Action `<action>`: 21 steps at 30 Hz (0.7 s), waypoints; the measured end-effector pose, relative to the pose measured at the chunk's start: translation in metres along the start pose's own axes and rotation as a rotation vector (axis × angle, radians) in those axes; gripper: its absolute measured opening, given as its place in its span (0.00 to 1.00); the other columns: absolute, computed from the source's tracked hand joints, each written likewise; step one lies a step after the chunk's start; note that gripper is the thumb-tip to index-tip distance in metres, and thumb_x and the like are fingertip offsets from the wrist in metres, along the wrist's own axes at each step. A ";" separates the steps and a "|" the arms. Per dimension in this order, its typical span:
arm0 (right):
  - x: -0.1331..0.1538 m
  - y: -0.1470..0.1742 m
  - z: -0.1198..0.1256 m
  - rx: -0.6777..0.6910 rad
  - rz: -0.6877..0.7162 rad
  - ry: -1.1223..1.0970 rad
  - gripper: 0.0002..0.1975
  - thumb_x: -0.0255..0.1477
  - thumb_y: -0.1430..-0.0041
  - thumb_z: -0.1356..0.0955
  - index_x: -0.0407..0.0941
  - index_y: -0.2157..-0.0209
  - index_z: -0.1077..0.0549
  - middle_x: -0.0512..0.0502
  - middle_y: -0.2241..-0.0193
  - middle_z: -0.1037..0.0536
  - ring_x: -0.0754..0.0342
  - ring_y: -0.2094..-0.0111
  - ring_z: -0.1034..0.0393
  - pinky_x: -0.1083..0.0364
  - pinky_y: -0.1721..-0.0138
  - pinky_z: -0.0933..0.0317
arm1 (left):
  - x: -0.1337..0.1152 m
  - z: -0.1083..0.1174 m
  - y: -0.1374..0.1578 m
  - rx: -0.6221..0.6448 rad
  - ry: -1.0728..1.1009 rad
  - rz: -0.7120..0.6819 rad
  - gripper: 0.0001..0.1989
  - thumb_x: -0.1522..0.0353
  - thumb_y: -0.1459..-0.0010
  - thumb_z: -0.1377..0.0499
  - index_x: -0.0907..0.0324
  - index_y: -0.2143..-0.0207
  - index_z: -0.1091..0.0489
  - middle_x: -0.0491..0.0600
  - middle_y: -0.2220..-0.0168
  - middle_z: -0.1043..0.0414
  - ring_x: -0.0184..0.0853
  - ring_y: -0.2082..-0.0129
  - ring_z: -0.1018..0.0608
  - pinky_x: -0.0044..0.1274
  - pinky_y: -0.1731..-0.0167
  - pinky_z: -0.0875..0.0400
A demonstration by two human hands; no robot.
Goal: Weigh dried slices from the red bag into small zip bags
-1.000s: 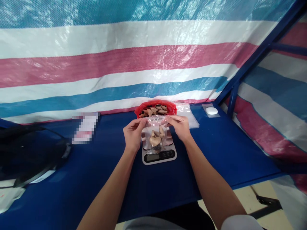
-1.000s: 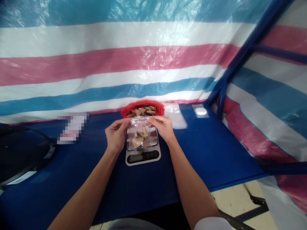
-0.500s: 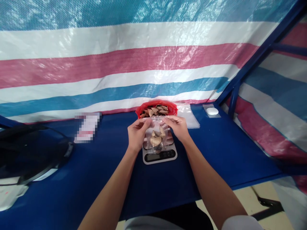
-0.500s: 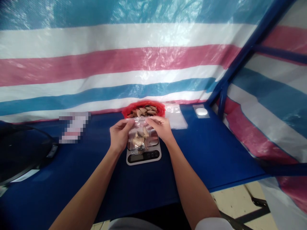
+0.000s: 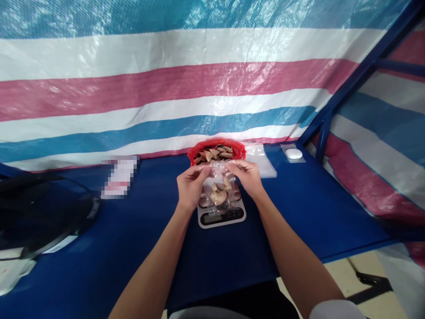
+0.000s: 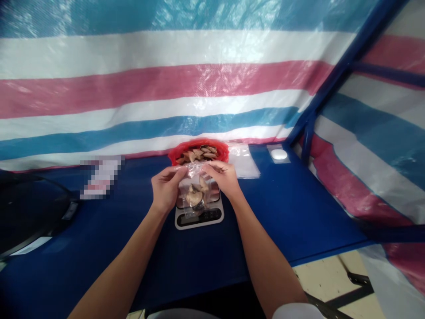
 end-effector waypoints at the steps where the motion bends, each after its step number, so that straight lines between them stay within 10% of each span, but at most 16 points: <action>1: 0.000 0.000 -0.001 0.001 -0.006 -0.002 0.16 0.45 0.50 0.24 0.46 0.70 0.19 0.48 0.74 0.16 0.51 0.74 0.21 0.53 0.70 0.25 | 0.000 0.000 0.000 0.001 -0.005 -0.001 0.10 0.62 0.50 0.28 0.59 0.71 0.19 0.47 0.74 0.20 0.32 0.74 0.20 0.22 0.69 0.25; 21: 0.010 -0.001 0.001 0.008 0.072 0.032 0.11 0.40 0.47 0.25 0.47 0.71 0.16 0.49 0.73 0.16 0.48 0.69 0.20 0.50 0.61 0.25 | 0.006 -0.023 -0.008 0.127 0.003 0.217 0.11 0.63 0.55 0.26 0.60 0.71 0.17 0.48 0.71 0.18 0.33 0.71 0.20 0.24 0.65 0.24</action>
Point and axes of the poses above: each hand's wrist, its own y-axis away from the middle knuckle, its own z-axis out of the back of the hand, x = y × z, the point moved 10 cm from there along -y, towards the middle knuckle
